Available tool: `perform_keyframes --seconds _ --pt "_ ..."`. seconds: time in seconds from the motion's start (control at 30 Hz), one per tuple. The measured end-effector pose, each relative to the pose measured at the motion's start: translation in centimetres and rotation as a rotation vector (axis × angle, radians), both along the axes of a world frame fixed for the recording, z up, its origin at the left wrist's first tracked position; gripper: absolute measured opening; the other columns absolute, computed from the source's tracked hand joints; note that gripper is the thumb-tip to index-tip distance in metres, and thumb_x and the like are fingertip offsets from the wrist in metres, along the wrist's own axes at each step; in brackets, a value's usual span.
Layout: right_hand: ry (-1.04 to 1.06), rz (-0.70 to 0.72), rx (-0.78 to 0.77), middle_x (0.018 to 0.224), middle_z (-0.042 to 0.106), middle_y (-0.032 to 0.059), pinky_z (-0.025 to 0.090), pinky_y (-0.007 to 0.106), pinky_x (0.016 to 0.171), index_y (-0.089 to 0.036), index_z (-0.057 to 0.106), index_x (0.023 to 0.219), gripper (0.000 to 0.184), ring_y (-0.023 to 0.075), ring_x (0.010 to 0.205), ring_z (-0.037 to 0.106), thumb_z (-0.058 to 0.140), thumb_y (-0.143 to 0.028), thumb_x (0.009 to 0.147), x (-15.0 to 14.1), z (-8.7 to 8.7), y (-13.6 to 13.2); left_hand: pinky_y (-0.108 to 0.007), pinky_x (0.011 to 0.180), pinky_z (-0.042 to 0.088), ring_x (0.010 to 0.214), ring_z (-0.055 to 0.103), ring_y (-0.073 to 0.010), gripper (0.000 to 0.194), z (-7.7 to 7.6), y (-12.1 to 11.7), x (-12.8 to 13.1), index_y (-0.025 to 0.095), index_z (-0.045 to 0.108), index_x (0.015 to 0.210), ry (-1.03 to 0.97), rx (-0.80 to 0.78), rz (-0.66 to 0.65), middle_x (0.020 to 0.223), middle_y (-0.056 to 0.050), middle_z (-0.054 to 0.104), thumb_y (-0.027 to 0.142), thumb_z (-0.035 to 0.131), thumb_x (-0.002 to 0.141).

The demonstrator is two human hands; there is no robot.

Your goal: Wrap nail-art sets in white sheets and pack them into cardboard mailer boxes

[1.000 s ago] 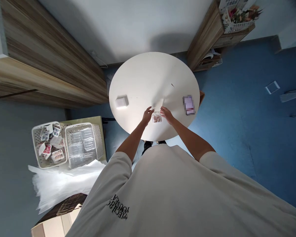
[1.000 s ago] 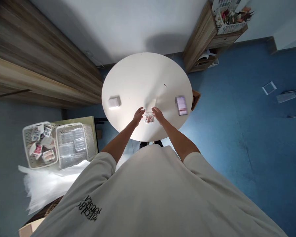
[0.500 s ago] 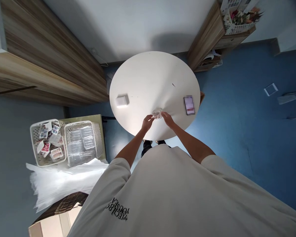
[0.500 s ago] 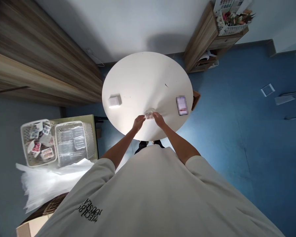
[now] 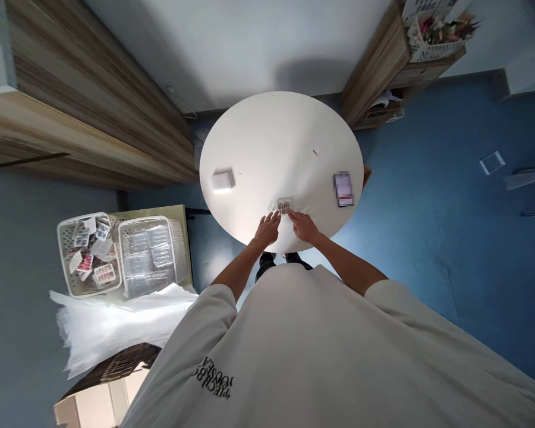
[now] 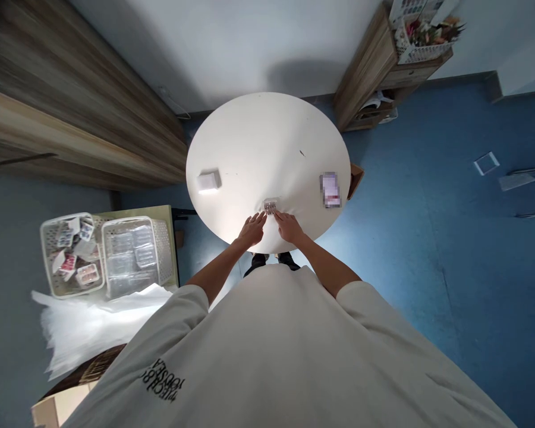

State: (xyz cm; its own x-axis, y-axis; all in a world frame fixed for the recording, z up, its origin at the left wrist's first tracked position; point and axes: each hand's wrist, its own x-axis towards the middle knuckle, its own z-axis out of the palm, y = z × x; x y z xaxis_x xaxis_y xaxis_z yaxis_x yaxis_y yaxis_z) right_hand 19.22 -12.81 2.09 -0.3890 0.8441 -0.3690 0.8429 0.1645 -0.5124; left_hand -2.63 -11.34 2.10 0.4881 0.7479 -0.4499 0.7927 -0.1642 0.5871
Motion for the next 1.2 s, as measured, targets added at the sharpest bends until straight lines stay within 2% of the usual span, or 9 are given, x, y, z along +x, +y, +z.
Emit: perform_keyframes --seconds 0.13,0.23,0.3,0.5,0.6,0.77,0.9,1.07,1.2 --pt "-0.032 0.035 -0.003 0.174 0.035 0.0127 0.036 0.054 0.122 -0.014 0.047 0.163 0.07 0.0385 0.149 0.045 0.049 -0.013 0.093 0.0 -0.1 -0.1 -0.057 0.135 0.016 0.166 0.021 -0.032 0.082 0.0 0.2 0.2 0.022 0.037 0.168 0.03 -0.005 -0.018 0.177 -0.01 0.03 0.01 0.049 0.087" --pt "-0.052 0.041 0.0 0.174 0.037 0.0143 0.04 0.055 0.119 -0.014 0.051 0.16 0.066 0.0401 0.148 0.045 0.048 -0.014 0.094 -0.1 0.2 0.2 -0.058 0.133 0.019 0.165 0.023 -0.0335 0.077 0.5 0.3 0.3 0.018 0.04 0.166 0.02 0.001 0.019 0.176 -0.014 0.031 0.01 0.048 0.09" --pt "-0.067 0.044 0.019 0.172 0.039 0.0147 0.042 0.054 0.116 -0.015 0.053 0.158 0.062 0.0397 0.146 0.047 0.047 -0.014 0.096 0.1 0.5 0.3 -0.058 0.132 0.022 0.165 0.025 -0.0351 0.073 1.2 0.2 0.0 0.015 0.043 0.163 0.008 0.016 0.067 0.176 -0.016 0.03 0.012 0.048 0.091" --pt "-0.08 0.062 0.078 0.168 0.043 0.0161 0.046 0.051 0.112 -0.017 0.059 0.152 0.056 0.0385 0.142 0.051 0.044 -0.016 0.099 1.6 1.5 0.9 -0.057 0.131 0.026 0.162 0.031 -0.0362 0.065 3.6 -1.3 -1.9 0.02 0.05 0.157 0.018 0.063 0.27 0.173 -0.016 0.037 0.017 0.055 0.092" --pt "-0.059 0.101 0.096 0.167 0.045 0.0163 0.045 0.051 0.113 -0.017 0.062 0.149 0.054 0.0389 0.142 0.051 0.046 -0.017 0.098 1.1 2.0 1.8 -0.058 0.13 0.026 0.16 0.032 -0.0367 0.062 4.6 -2.4 -3.0 0.022 0.053 0.155 0.02 0.114 0.371 0.17 -0.016 0.041 0.021 0.057 0.093" --pt "0.042 0.176 0.135 0.159 0.053 0.0176 0.045 0.051 0.115 -0.016 0.067 0.142 0.049 0.0364 0.142 0.052 0.048 -0.017 0.097 -2.6 3.0 3.4 -0.057 0.13 0.028 0.158 0.035 -0.0348 0.059 6.0 -4.4 -4.9 0.022 0.055 0.153 0.017 0.191 0.484 0.166 -0.015 0.047 0.021 0.058 0.094" --pt "0.16 0.176 0.113 0.147 0.063 0.0171 0.045 0.049 0.118 -0.016 0.072 0.131 0.042 0.0319 0.139 0.057 0.048 -0.016 0.097 -6.0 4.2 3.7 -0.056 0.131 0.029 0.157 0.037 -0.0339 0.057 6.9 -6.1 -6.8 0.022 0.058 0.15 0.012 0.231 0.545 0.165 -0.015 0.049 0.018 0.057 0.093" --pt "0.296 0.035 -0.044 0.136 0.071 0.0125 0.054 0.042 0.107 -0.021 0.075 0.125 0.039 0.0253 0.118 0.071 0.051 -0.016 0.096 -10.4 5.9 2.4 -0.056 0.13 0.03 0.157 0.038 -0.0348 0.055 8.2 -8.5 -10.5 0.024 0.06 0.149 -0.019 0.27 0.599 0.165 -0.014 0.048 0.017 0.057 0.094" --pt "0.382 -0.003 -0.101 0.126 0.078 0.0078 0.054 0.041 0.108 -0.023 0.078 0.115 0.033 0.0235 0.116 0.073 0.054 -0.016 0.093 -15.6 7.0 0.0 -0.055 0.13 0.032 0.154 0.042 -0.0346 0.056 9.7 -11.1 -14.5 0.024 0.061 0.148 -0.062 0.31 0.66 0.162 -0.013 0.052 0.016 0.058 0.092"
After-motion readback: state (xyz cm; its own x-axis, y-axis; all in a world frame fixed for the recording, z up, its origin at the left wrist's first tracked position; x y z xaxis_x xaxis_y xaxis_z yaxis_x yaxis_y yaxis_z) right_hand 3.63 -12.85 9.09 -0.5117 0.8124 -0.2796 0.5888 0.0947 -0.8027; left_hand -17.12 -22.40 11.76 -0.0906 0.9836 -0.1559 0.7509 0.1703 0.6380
